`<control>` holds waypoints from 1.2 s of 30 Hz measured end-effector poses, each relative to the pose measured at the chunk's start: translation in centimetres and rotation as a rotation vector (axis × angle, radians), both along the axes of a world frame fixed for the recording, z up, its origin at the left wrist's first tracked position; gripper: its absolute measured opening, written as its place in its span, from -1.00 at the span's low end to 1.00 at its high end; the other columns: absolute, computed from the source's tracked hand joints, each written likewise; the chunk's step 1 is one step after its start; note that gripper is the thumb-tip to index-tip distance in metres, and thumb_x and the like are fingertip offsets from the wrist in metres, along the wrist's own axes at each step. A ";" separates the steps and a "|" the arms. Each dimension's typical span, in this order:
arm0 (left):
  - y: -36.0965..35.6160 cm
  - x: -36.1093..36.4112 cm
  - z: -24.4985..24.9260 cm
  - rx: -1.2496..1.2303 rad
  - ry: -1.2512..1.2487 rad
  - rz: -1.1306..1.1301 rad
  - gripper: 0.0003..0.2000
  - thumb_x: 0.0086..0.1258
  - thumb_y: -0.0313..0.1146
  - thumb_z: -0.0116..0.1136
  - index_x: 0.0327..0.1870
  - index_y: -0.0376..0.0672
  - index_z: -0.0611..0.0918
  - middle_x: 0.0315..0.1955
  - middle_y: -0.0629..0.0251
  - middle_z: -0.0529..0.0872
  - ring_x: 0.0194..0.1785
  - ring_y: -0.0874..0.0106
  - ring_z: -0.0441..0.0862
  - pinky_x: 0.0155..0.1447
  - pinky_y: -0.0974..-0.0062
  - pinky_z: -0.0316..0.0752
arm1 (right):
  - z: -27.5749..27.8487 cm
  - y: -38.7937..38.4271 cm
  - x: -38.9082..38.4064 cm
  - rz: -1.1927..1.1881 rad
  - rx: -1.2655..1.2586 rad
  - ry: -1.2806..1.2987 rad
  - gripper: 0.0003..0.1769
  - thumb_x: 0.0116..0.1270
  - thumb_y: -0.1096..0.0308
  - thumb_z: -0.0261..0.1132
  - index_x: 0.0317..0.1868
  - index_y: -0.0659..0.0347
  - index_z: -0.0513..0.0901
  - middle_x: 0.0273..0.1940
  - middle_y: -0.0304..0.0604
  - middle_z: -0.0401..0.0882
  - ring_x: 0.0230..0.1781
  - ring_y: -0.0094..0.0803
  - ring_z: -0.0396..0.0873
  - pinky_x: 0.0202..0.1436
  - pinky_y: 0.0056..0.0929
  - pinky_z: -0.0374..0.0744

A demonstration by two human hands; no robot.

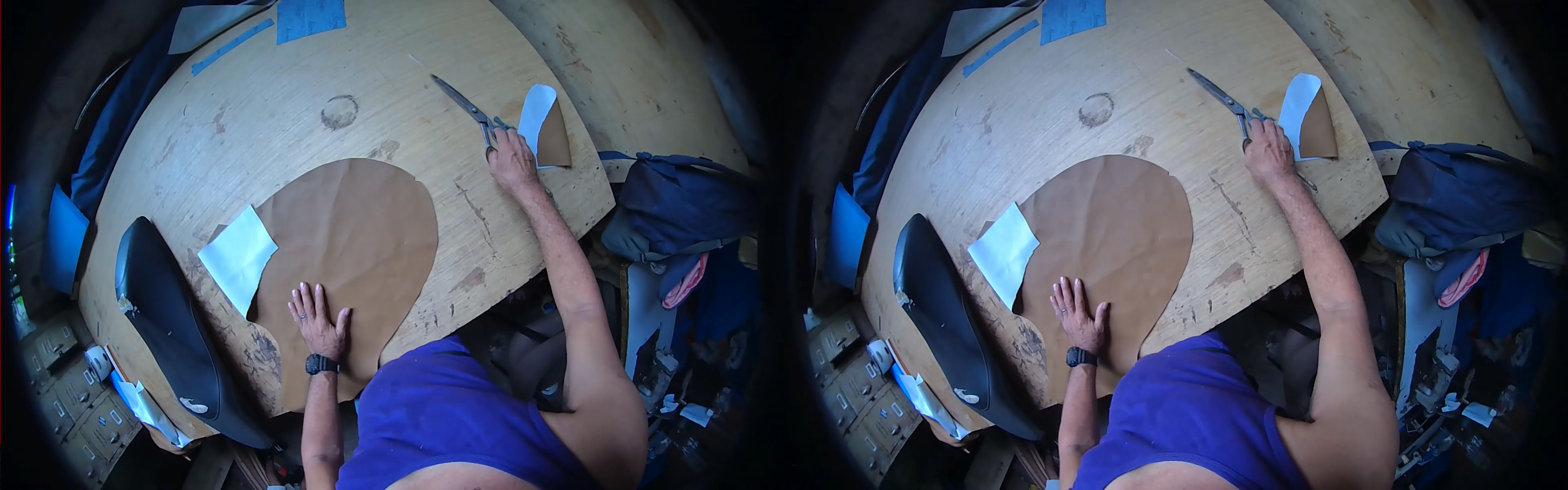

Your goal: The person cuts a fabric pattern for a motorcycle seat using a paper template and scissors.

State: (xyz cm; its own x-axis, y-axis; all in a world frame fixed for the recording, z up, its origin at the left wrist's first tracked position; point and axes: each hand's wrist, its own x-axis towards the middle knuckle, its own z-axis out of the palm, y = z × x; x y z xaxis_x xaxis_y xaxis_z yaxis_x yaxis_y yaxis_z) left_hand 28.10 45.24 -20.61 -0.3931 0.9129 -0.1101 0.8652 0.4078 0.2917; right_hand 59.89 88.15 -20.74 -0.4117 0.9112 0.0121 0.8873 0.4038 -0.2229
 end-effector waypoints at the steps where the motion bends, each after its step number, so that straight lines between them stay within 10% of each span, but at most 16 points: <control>1: -0.9 -0.4 0.1 -0.011 -0.007 -0.004 -0.21 0.42 0.12 0.27 0.60 -0.05 0.34 0.67 0.06 0.12 0.72 -0.01 -0.04 0.72 -0.12 -0.18 | 0.7 -0.6 0.2 -0.017 -0.050 -0.003 -0.54 0.31 0.33 0.34 0.18 0.35 0.55 0.05 0.14 0.62 0.07 0.08 0.63 0.15 0.02 0.61; 9: 6.9 2.0 1.7 0.181 -0.080 -0.191 -0.48 0.41 -0.25 0.35 0.39 -0.10 0.56 0.53 0.03 0.37 0.63 -0.03 0.20 0.68 -0.13 0.00 | 4.2 -12.1 6.7 -0.440 -1.159 0.837 -0.77 0.41 0.36 0.40 -0.04 0.29 0.63 -0.31 -0.25 0.70 -0.38 -0.59 0.63 -0.30 -0.53 0.60; 15: 17.4 6.0 -0.4 0.232 -0.154 -0.263 -0.53 0.52 -0.24 0.24 0.43 -0.02 0.55 0.56 0.08 0.33 0.64 0.01 0.18 0.68 -0.09 -0.02 | 5.3 -26.9 6.8 -0.542 -1.348 0.770 -0.65 0.37 0.13 0.54 -0.26 0.21 0.62 -0.52 -0.33 0.59 -0.59 -0.61 0.54 -0.48 -0.59 0.54; 24: 17.5 6.2 -0.7 0.180 -0.105 -0.261 -0.53 0.55 -0.18 0.19 0.45 0.04 0.55 0.58 0.08 0.30 0.66 0.02 0.16 0.69 -0.08 -0.05 | 3.3 -28.5 2.2 -0.258 -1.205 0.607 -0.40 0.38 -0.21 0.45 -0.35 0.25 0.58 -0.61 -0.23 0.51 -0.56 -0.47 0.49 -0.41 -0.35 0.50; 36: 17.3 5.9 -0.6 0.183 -0.151 -0.250 -0.54 0.54 -0.18 0.19 0.43 0.04 0.56 0.58 0.08 0.31 0.65 0.04 0.16 0.69 -0.07 -0.04 | 3.0 -24.4 0.1 -0.225 -1.054 0.542 -0.48 0.36 -0.04 0.53 -0.39 0.26 0.57 -0.61 -0.21 0.53 -0.61 -0.48 0.47 -0.47 -0.34 0.49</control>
